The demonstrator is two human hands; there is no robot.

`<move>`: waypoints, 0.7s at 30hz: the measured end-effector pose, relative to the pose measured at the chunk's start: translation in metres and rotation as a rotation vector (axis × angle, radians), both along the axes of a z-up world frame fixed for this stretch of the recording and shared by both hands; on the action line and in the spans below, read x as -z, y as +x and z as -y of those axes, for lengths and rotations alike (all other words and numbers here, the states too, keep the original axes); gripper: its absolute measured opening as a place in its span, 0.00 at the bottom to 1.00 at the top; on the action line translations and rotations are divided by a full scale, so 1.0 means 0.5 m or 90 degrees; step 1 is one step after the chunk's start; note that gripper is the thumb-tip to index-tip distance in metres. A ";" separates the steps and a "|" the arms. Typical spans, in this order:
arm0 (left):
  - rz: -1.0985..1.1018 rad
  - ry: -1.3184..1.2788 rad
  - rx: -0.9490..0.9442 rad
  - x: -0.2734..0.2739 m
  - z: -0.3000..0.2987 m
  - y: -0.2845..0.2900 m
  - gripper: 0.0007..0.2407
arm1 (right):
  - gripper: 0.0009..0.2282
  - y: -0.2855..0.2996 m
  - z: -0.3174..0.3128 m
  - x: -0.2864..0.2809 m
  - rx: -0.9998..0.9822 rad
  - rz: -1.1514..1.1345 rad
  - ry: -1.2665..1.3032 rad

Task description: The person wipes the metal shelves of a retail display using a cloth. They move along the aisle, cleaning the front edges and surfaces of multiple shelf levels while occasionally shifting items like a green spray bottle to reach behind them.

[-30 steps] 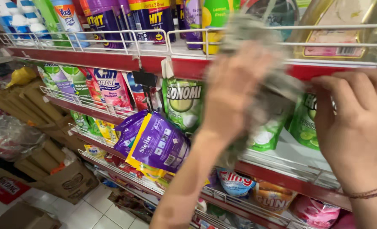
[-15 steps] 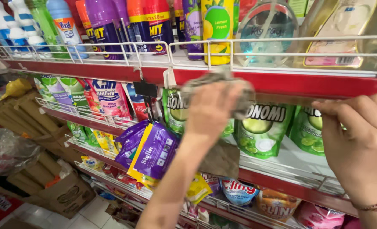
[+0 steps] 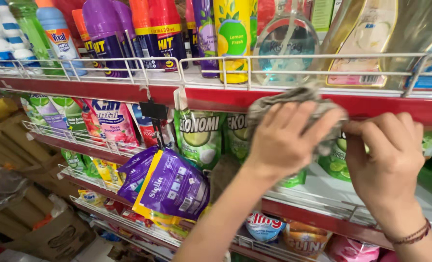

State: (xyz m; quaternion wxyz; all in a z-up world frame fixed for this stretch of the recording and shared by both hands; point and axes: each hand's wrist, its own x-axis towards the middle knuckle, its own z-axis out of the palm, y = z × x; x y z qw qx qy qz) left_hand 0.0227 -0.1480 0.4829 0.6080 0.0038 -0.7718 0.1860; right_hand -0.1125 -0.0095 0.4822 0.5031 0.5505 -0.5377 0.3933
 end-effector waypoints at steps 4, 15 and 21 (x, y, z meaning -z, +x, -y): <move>-0.079 -0.041 -0.077 -0.017 0.078 0.097 0.20 | 0.09 0.011 0.003 -0.005 -0.001 -0.002 -0.006; -0.151 0.037 -0.135 0.010 0.110 0.076 0.19 | 0.07 0.027 0.010 -0.056 0.007 -0.052 -0.014; -0.093 0.007 -0.089 -0.036 0.080 0.079 0.21 | 0.12 0.027 -0.024 -0.079 -0.037 -0.060 0.065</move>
